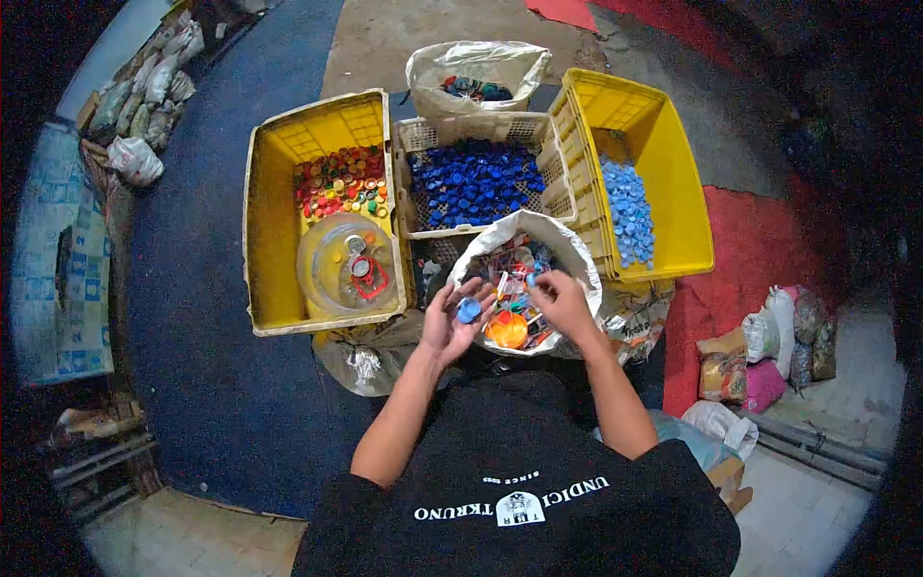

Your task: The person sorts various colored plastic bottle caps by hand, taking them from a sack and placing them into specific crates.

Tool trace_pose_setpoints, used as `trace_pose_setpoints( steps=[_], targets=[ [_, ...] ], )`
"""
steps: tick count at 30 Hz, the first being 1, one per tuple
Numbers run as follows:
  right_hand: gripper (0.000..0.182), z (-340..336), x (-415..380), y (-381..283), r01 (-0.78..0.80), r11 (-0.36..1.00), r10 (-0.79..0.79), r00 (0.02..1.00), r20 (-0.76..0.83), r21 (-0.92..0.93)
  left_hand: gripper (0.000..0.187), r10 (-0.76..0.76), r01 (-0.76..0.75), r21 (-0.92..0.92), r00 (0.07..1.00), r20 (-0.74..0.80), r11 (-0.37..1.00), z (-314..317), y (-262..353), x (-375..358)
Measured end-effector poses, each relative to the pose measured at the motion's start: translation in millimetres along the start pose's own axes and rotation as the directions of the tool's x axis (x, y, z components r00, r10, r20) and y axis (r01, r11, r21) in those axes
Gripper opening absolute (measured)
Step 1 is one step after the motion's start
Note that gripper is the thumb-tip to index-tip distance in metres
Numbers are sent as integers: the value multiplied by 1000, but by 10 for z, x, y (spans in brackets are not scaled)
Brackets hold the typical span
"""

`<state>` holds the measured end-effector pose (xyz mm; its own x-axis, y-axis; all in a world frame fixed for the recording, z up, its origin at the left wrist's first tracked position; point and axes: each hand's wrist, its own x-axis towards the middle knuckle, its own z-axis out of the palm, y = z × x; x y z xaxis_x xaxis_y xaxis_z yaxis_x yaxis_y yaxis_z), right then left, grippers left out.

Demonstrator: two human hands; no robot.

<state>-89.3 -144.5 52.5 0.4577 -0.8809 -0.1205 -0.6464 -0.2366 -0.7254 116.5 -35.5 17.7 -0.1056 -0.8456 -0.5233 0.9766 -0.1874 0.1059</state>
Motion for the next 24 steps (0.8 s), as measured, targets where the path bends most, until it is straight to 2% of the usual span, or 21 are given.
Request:
trace_pose_setpoints(
  steps=[1, 3, 4, 5, 7, 9, 10, 11, 13, 15, 16, 17, 18, 19, 21, 22, 23, 24],
  targets=[
    [22, -45, -92, -154, 44, 982, -54, 997, 51, 184, 53, -35, 35, 23, 999, 12, 999, 60, -57, 44],
    [21, -75, -244, -267, 230, 964, -233, 973, 3, 132, 55, -101, 100, 65, 995, 15, 993, 182, -190, 145],
    [20, -113, -294, -322, 262, 953, -267, 964, 13, 154, 55, -136, 130, 100, 989, 58, 986, 237, -250, 187],
    [21, -88, -360, -266, 249, 957, -252, 968, 1, 146, 55, -173, 158, 138, 980, 100, 978, 294, -319, 219],
    [23, -79, -448, -147, 229, 950, -227, 973, -36, 211, 54, -166, 154, 222, 985, 40, 963, 380, -507, 325],
    [29, -128, -605, -33, 26, 963, -30, 999, 11, 268, 50, -242, 216, 289, 969, 55, 933, 368, -648, 443],
    [30, -155, -660, 43, 13, 955, -13, 1000, -3, 296, 48, -293, 276, 346, 956, -4, 897, 486, -682, 439],
    [32, -185, -708, 123, 3, 946, 2, 1000, -15, 324, 47, -272, 290, 361, 957, -101, 887, 612, -777, 445],
    [33, -320, -714, 268, 9, 953, 6, 999, -50, 303, 51, -255, 312, 415, 949, -188, 855, 864, -934, 574],
    [36, -416, -624, 501, 110, 943, -21, 962, -274, 313, 58, -408, 405, 394, 909, -82, 825, 1165, -964, 878],
    [51, -428, -516, 760, 103, 905, 44, 942, -332, 413, 62, -387, 363, 318, 922, 14, 876, 1308, -1067, 1144],
    [67, -673, -444, 658, 158, 781, 125, 908, -399, 604, 76, -372, 335, 314, 926, 64, 888, 1729, -1107, 1193],
    [72, -854, -389, 788, 89, 731, 215, 911, -352, 676, 82, -341, 240, 299, 872, 351, 924, 1853, -1126, 1402],
    [71, -1198, -396, 503, 67, 724, 307, 860, -408, 687, 89, -256, 170, 371, 947, 193, 913, 1864, -1131, 1733],
    [68, -1356, -299, 780, 164, 804, 230, 801, -553, 572, 90, -105, 69, 416, 992, 65, 907, 2110, -1133, 1850],
    [68, -1436, -323, 865, 165, 805, 222, 806, -548, 569, 89, -50, 31, 444, 998, 33, 896, 2180, -1109, 1753],
    [65, -1481, -354, 939, 75, 845, 229, 844, -485, 530, 88, 9, -5, 471, 1000, -5, 882, 2210, -1031, 1631],
    [63, -1477, -386, 991, -16, 875, 243, 879, -411, 483, 84, 6, -35, 497, 998, 60, 867, 1887, -894, 1799]
  ],
)
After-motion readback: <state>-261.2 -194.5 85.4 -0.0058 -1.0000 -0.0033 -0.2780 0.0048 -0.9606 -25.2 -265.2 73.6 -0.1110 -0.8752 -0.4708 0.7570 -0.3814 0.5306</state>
